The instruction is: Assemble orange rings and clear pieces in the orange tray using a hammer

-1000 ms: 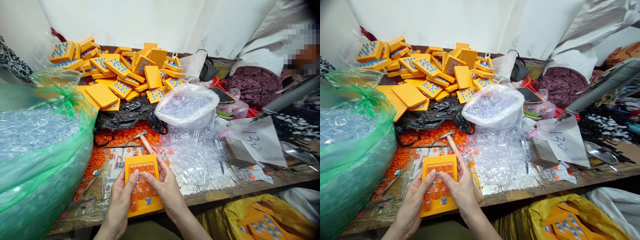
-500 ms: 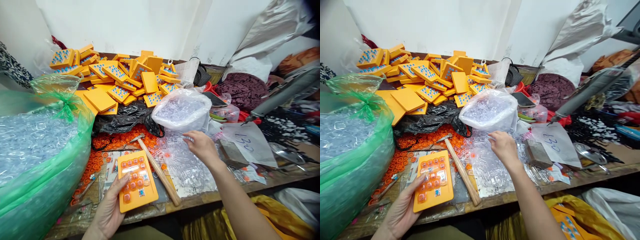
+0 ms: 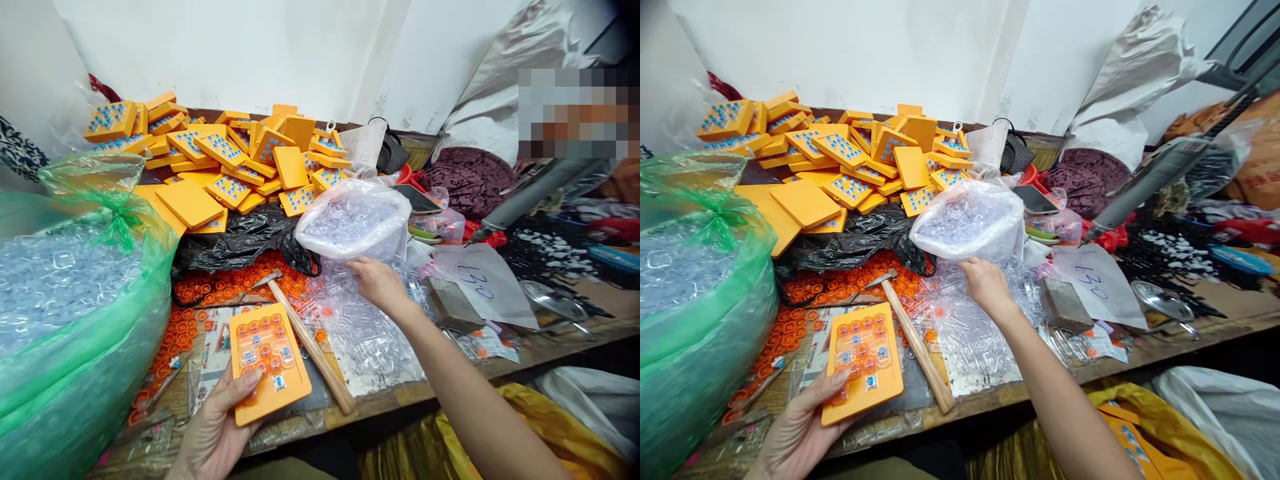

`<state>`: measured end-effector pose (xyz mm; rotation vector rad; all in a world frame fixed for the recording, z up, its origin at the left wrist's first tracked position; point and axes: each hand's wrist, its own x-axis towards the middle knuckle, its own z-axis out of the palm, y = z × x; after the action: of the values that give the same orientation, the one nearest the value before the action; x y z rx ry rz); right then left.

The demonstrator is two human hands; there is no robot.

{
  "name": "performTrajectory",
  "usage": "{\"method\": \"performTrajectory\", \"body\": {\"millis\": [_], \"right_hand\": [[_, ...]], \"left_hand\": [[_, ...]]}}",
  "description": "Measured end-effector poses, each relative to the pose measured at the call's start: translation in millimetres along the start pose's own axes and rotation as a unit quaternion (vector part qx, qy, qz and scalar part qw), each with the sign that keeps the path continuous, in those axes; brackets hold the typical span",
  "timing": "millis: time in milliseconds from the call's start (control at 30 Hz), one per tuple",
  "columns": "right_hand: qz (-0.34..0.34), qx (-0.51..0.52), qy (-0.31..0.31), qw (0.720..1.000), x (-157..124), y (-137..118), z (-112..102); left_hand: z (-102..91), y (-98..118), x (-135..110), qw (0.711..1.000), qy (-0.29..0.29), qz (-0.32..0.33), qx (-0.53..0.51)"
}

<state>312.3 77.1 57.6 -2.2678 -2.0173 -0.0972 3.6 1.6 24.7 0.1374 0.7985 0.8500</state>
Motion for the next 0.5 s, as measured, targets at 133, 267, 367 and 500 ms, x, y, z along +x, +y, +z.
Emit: {"method": "performTrajectory", "body": {"millis": [133,267,367,500], "right_hand": [[0.006,0.109,0.054,0.993,-10,-2,-9],[-0.027,0.266,0.074,0.961,-44,-31,-20],[-0.101,0.378,0.018,0.92,-81,-68,-20],[-0.059,0.542,-0.054,0.836,-114,-105,-6]], "left_hand": [[1.2,0,-2,1.0,-0.015,-0.01,0.018],[3.8,1,-1,0.999,-0.035,-0.01,0.026],[5.7,3,1,0.998,-0.058,0.003,0.025],[11.1,3,1,0.996,-0.072,0.038,0.036]]}}
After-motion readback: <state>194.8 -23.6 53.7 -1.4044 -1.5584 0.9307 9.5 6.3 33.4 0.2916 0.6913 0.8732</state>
